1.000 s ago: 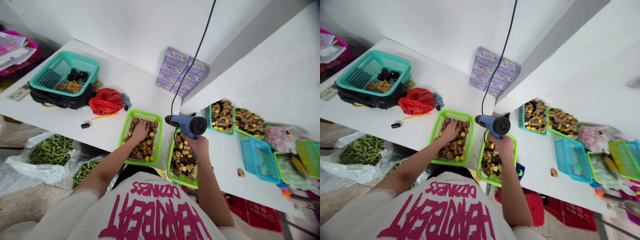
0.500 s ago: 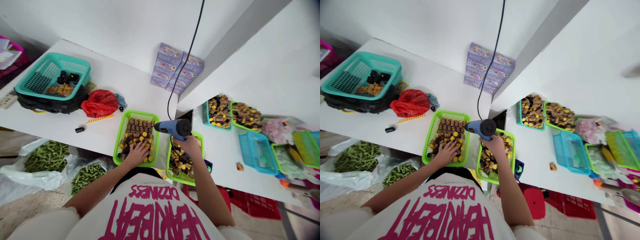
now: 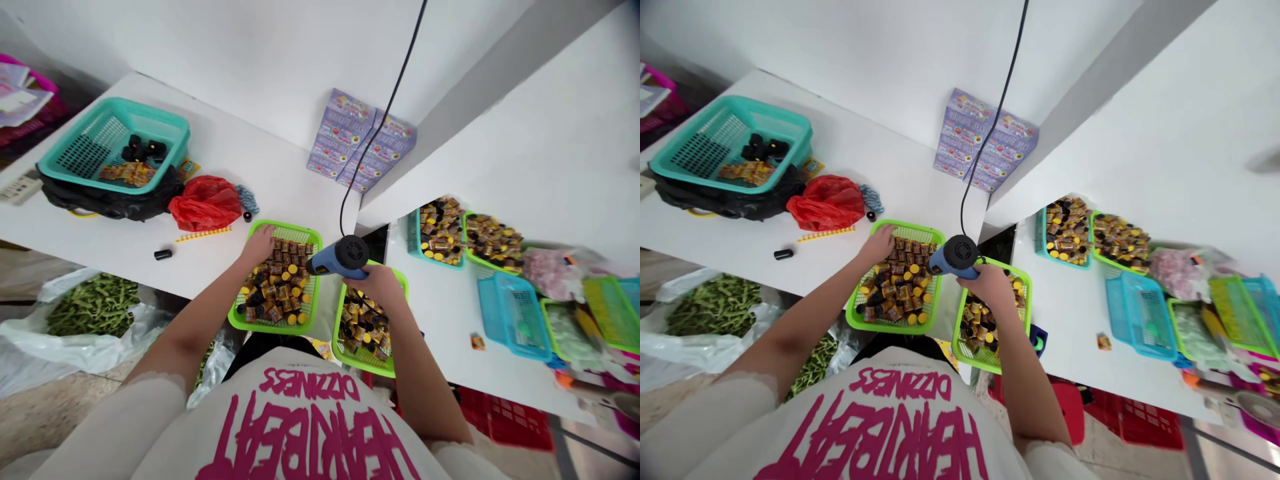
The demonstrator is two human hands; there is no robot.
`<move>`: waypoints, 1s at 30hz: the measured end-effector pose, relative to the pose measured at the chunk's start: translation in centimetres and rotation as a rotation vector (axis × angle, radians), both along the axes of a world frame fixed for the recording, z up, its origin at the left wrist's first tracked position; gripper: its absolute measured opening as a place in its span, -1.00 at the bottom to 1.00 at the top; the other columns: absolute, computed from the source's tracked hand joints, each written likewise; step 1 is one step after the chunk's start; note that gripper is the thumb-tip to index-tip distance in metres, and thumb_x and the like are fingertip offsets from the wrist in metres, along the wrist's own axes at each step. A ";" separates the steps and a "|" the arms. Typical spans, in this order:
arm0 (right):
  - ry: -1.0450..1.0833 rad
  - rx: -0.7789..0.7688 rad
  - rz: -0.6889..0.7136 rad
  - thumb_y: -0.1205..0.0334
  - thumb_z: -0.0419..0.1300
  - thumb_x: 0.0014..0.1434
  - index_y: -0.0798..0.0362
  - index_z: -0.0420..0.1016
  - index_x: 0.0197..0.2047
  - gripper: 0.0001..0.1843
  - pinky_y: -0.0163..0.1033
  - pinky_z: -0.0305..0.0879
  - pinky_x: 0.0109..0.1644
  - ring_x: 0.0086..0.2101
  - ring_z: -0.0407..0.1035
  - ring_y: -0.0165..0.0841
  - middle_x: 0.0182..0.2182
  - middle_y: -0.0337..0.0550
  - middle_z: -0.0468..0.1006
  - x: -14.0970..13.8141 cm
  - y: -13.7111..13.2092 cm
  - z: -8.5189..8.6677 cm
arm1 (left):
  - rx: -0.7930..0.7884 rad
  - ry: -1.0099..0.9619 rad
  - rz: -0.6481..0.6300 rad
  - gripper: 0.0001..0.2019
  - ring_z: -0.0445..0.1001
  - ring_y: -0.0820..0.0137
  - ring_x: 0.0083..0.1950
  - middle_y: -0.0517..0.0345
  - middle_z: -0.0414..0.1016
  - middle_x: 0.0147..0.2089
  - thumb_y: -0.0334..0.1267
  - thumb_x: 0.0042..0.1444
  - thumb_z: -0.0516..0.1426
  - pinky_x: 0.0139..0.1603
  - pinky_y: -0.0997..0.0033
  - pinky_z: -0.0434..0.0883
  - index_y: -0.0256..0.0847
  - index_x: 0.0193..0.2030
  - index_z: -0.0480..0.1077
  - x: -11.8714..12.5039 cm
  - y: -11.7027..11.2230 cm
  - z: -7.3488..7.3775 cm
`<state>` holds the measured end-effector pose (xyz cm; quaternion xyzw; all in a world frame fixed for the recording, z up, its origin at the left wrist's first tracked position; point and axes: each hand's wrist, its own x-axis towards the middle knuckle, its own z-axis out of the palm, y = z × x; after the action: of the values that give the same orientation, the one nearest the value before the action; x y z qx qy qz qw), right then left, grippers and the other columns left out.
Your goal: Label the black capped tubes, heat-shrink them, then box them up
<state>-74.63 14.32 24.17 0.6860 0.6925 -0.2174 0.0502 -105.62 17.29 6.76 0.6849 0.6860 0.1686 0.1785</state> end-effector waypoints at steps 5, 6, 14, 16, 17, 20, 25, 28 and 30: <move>-0.017 0.106 -0.111 -0.12 0.24 0.05 0.05 0.64 -0.26 -0.59 -0.26 0.13 -0.42 -0.36 0.49 -0.16 -0.45 -0.04 0.60 -0.9 0.7 -0.5 | -0.065 0.048 -0.090 -0.61 0.23 0.05 0.36 -0.14 0.23 0.39 -0.16 0.32 0.05 0.34 -0.19 0.14 -0.25 0.23 0.33 3.0 0.5 -2.1; -0.014 0.123 -0.129 -0.12 0.24 0.05 0.06 0.64 -0.25 -0.58 -0.25 0.14 -0.41 -0.35 0.49 -0.15 -0.44 -0.02 0.61 -1.0 0.9 -0.6 | -0.066 0.058 -0.101 -0.62 0.21 0.03 0.37 -0.15 0.23 0.39 -0.16 0.33 0.03 0.34 -0.23 0.10 -0.25 0.22 0.35 3.2 -0.5 -2.3; 0.148 0.093 -0.087 -0.13 0.29 0.01 0.09 0.61 -0.40 -0.59 -0.28 0.19 -0.42 -0.46 0.45 -0.24 -0.57 -0.11 0.55 -3.7 2.8 -2.6 | -0.052 0.055 -0.236 -0.64 0.30 0.08 0.29 0.07 0.36 0.33 -0.09 0.37 -0.05 0.26 -0.04 0.21 -0.05 0.16 0.43 1.0 -12.9 -1.3; 0.199 0.063 -0.051 -0.17 0.28 0.02 0.08 0.61 -0.41 -0.57 -0.29 0.20 -0.43 -0.49 0.44 -0.27 -0.61 -0.15 0.52 -5.3 3.3 -3.5 | -0.044 0.044 -0.207 -0.61 0.25 0.09 0.34 0.08 0.37 0.33 -0.12 0.38 -0.08 0.28 -0.01 0.20 -0.06 0.23 0.38 0.5 -15.7 -0.9; 0.220 0.047 -0.031 -0.18 0.27 0.02 0.08 0.61 -0.42 -0.56 -0.30 0.20 -0.44 -0.51 0.43 -0.28 -0.63 -0.17 0.51 -6.2 3.5 -4.0 | -0.040 0.036 -0.186 -0.60 0.22 0.10 0.36 0.07 0.35 0.34 -0.13 0.39 -0.09 0.28 0.00 0.19 -0.07 0.26 0.35 0.2 -16.8 -0.7; 0.261 0.012 0.034 -0.17 0.27 0.01 0.06 0.62 -0.43 -0.58 -0.30 0.19 -0.44 -0.52 0.43 -0.29 -0.62 -0.19 0.51 -8.8 4.1 -5.2 | -0.031 0.010 -0.110 -0.57 0.19 0.12 0.37 0.07 0.30 0.37 -0.13 0.40 -0.12 0.28 0.00 0.19 -0.07 0.32 0.27 -0.6 -19.4 -0.2; 0.273 0.010 0.116 -0.08 0.26 0.03 0.03 0.64 -0.37 -0.66 -0.30 0.20 -0.40 -0.43 0.46 -0.27 -0.54 -0.17 0.55 -11.2 4.4 -6.0 | -0.017 -0.033 0.052 -0.53 0.25 0.14 0.31 -0.02 0.36 0.32 -0.12 0.39 -0.14 0.25 0.04 0.23 -0.13 0.37 0.18 -2.6 -21.2 -0.1; 0.241 0.036 0.132 -0.06 0.26 0.03 0.05 0.64 -0.33 -0.65 -0.29 0.16 -0.40 -0.39 0.46 -0.23 -0.50 -0.11 0.58 -11.2 4.4 -5.8 | -0.001 -0.047 0.157 -0.50 0.26 0.10 0.30 -0.10 0.35 0.31 -0.09 0.37 -0.13 0.24 0.02 0.24 -0.16 0.39 0.16 -4.0 -21.3 -0.1; 0.220 0.034 0.142 -0.07 0.26 0.03 0.06 0.64 -0.36 -0.65 -0.28 0.14 -0.41 -0.41 0.45 -0.24 -0.52 -0.10 0.57 -10.8 4.3 -5.6 | 0.013 -0.055 0.220 -0.49 0.26 0.06 0.30 -0.14 0.35 0.30 -0.07 0.36 -0.13 0.26 -0.02 0.22 -0.16 0.39 0.16 -4.8 -21.1 0.1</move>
<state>-85.39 18.63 18.60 0.6079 0.7444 -0.2755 -0.0227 -110.43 -3.78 6.82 0.6017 0.7509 0.2101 0.1732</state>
